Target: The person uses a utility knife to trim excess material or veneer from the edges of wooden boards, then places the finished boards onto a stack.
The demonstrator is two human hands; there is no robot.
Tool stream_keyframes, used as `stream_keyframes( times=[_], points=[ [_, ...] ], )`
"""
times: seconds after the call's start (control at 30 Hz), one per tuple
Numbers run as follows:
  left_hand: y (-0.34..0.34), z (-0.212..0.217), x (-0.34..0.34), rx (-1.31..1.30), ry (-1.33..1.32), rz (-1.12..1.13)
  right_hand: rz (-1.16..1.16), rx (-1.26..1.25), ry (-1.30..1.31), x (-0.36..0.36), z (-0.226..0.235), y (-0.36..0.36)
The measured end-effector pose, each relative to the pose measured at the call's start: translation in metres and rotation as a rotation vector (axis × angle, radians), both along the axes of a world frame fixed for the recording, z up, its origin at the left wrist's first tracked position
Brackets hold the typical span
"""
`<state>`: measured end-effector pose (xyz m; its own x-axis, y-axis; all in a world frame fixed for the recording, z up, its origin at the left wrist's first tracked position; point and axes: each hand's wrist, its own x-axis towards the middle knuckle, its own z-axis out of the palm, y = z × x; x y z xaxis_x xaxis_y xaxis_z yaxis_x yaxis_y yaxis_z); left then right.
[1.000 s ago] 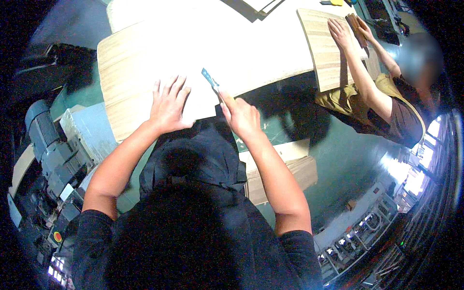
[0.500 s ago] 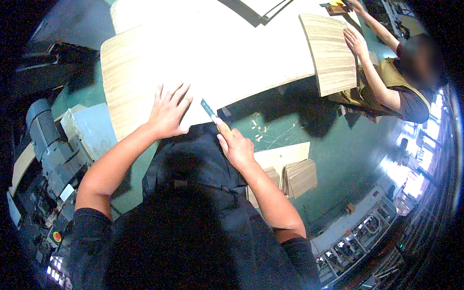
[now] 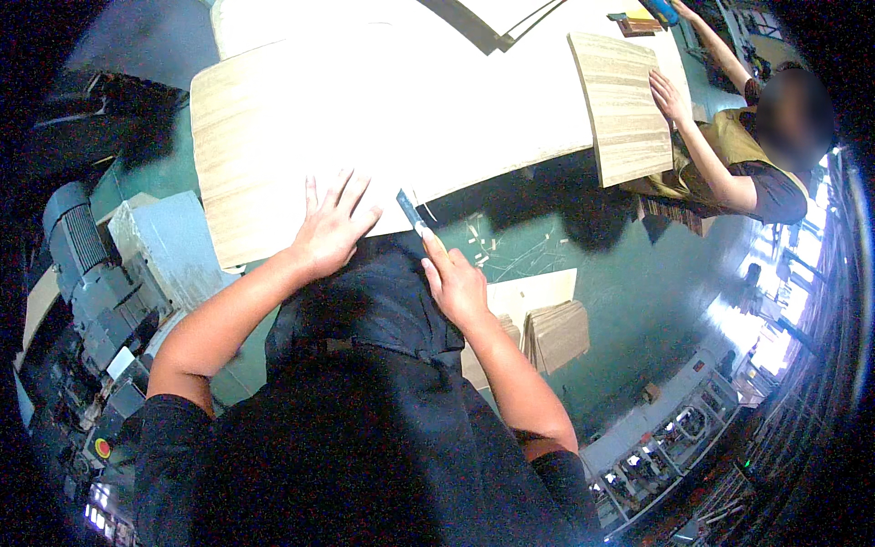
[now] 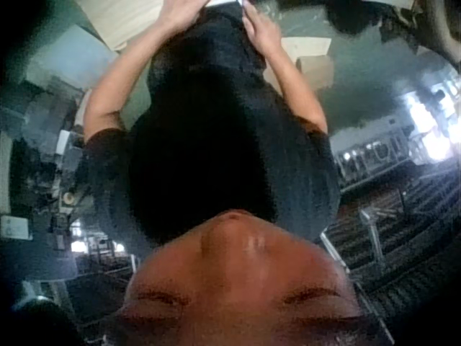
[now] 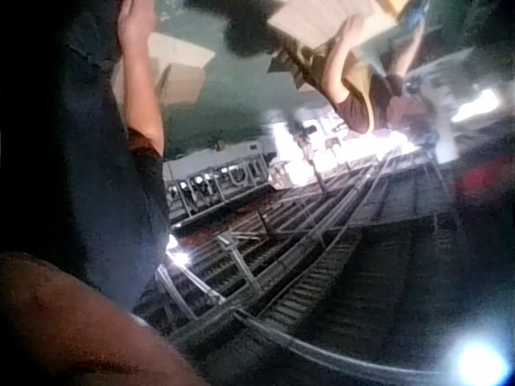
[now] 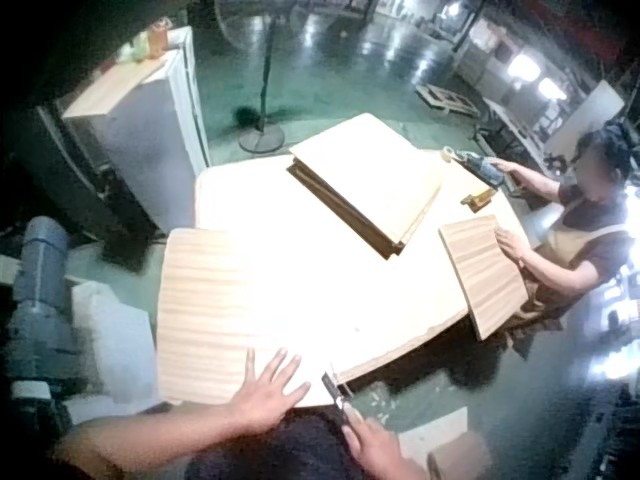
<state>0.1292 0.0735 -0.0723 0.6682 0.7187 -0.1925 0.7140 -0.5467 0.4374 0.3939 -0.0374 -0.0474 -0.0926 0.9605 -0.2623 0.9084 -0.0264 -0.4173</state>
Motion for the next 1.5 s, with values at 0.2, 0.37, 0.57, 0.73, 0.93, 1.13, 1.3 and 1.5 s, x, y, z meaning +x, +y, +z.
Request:
stream_keyframes(
  times=[0.2,0.37,0.57,0.73,0.93,1.13,1.3,1.5],
  points=[
    [-0.028,-0.011,-0.028,0.013,-0.074,-0.071,0.061,-0.041,-0.005,-0.007,-0.004,-0.015],
    [-0.048,-0.011,-0.05,-0.034,-0.062,-0.148,0.065,-0.016,0.007,-0.019,-0.008,-0.009],
    [-0.049,-0.004,-0.052,-0.014,-0.109,-0.13,0.083,0.063,-0.113,-0.031,-0.009,0.065],
    [-0.044,0.001,-0.051,-0.053,-0.102,-0.126,0.019,0.074,-0.039,-0.038,-0.007,0.089],
    [-0.048,-0.005,-0.052,-0.024,-0.096,-0.125,0.022,0.001,-0.04,-0.038,-0.006,0.029],
    [-0.049,-0.001,-0.053,-0.049,-0.081,-0.134,0.033,0.045,-0.038,-0.026,-0.017,0.072],
    [-0.045,0.0,-0.053,-0.065,-0.059,-0.156,0.072,0.065,-0.112,-0.028,-0.01,0.141],
    [-0.047,-0.005,-0.06,-0.09,-0.111,-0.176,0.02,0.075,-0.066,-0.036,-0.01,0.163]
  ],
)
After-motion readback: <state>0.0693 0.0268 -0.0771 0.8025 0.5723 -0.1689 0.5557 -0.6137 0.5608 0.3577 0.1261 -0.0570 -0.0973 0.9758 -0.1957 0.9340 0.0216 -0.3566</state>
